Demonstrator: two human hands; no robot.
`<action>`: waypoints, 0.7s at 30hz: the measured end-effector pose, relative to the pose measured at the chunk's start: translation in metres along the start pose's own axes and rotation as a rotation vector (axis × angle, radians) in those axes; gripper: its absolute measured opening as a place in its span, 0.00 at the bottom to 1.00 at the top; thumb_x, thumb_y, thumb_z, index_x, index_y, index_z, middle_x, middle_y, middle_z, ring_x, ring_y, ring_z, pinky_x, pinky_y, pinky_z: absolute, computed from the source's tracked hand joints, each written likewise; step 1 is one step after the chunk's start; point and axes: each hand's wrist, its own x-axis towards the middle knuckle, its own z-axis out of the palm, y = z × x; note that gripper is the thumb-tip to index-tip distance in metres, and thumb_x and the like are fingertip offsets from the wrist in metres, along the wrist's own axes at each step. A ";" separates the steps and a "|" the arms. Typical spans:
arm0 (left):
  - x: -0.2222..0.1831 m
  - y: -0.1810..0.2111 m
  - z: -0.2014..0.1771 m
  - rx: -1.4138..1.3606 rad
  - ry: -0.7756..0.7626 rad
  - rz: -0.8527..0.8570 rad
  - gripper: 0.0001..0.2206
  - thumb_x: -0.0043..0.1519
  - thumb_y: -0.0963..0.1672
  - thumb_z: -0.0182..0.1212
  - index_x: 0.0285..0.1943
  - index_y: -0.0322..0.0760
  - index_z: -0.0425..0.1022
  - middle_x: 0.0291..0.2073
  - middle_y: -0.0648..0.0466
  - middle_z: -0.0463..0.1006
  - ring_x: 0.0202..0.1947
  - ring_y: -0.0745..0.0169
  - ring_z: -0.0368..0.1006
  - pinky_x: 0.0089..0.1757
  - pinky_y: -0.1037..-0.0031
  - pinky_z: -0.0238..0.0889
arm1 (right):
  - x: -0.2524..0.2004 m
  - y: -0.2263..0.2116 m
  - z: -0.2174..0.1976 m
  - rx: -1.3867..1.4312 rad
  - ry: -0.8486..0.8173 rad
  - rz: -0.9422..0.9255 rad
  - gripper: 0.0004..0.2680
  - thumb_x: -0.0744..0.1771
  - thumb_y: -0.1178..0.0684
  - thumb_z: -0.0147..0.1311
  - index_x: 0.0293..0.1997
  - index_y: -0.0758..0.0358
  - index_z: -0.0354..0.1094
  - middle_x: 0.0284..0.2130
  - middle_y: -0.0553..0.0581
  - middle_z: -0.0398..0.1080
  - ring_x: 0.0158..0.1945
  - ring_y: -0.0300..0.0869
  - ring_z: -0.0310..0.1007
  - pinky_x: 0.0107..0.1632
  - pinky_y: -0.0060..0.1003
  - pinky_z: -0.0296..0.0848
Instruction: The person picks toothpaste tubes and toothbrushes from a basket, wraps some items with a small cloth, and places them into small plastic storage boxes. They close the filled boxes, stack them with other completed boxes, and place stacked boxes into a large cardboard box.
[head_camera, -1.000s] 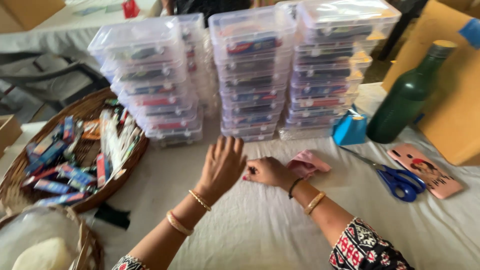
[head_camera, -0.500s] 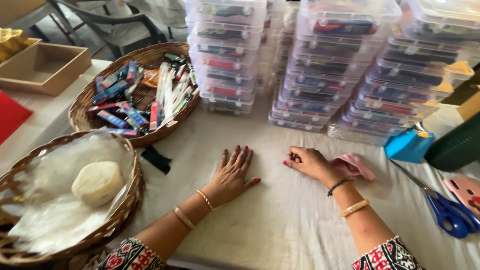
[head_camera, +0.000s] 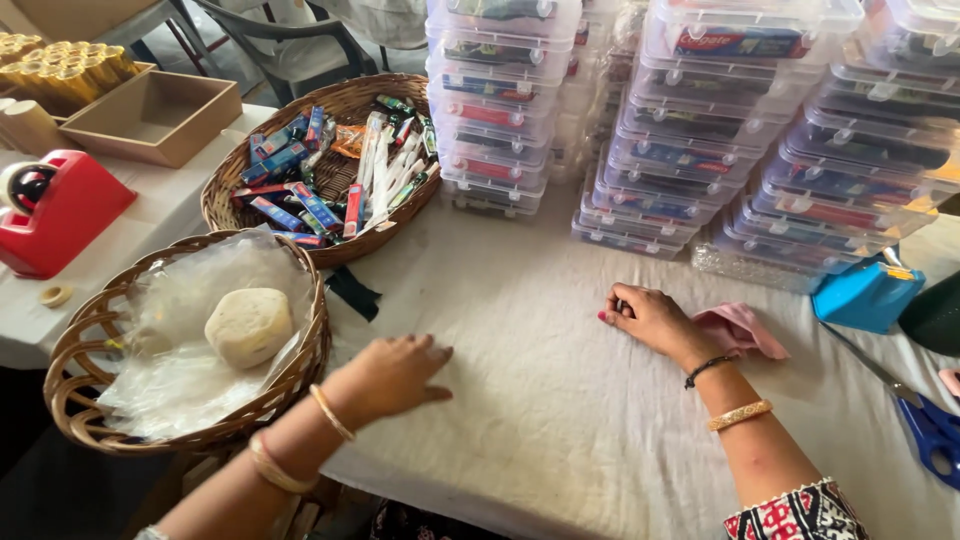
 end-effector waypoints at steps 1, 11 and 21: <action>0.001 -0.010 -0.017 0.001 -0.001 -0.002 0.34 0.63 0.60 0.49 0.71 0.37 0.59 0.62 0.39 0.67 0.62 0.36 0.64 0.55 0.52 0.63 | -0.003 -0.009 -0.007 0.002 0.000 -0.001 0.10 0.64 0.48 0.62 0.38 0.61 0.68 0.27 0.53 0.75 0.30 0.40 0.73 0.38 0.39 0.73; 0.073 -0.207 -0.088 0.105 -0.015 -0.439 0.17 0.64 0.48 0.55 0.63 0.58 0.75 0.53 0.52 0.81 0.53 0.49 0.78 0.49 0.58 0.72 | -0.038 0.033 -0.077 -0.498 0.001 0.217 0.16 0.63 0.35 0.60 0.49 0.49 0.70 0.53 0.54 0.69 0.60 0.52 0.66 0.62 0.52 0.64; 0.156 -0.271 -0.015 0.025 -0.114 -0.636 0.22 0.61 0.56 0.60 0.61 0.50 0.79 0.61 0.50 0.77 0.64 0.46 0.70 0.55 0.47 0.65 | -0.046 0.095 -0.077 -0.291 -0.019 0.374 0.18 0.62 0.37 0.61 0.53 0.50 0.67 0.57 0.56 0.70 0.60 0.53 0.71 0.58 0.48 0.72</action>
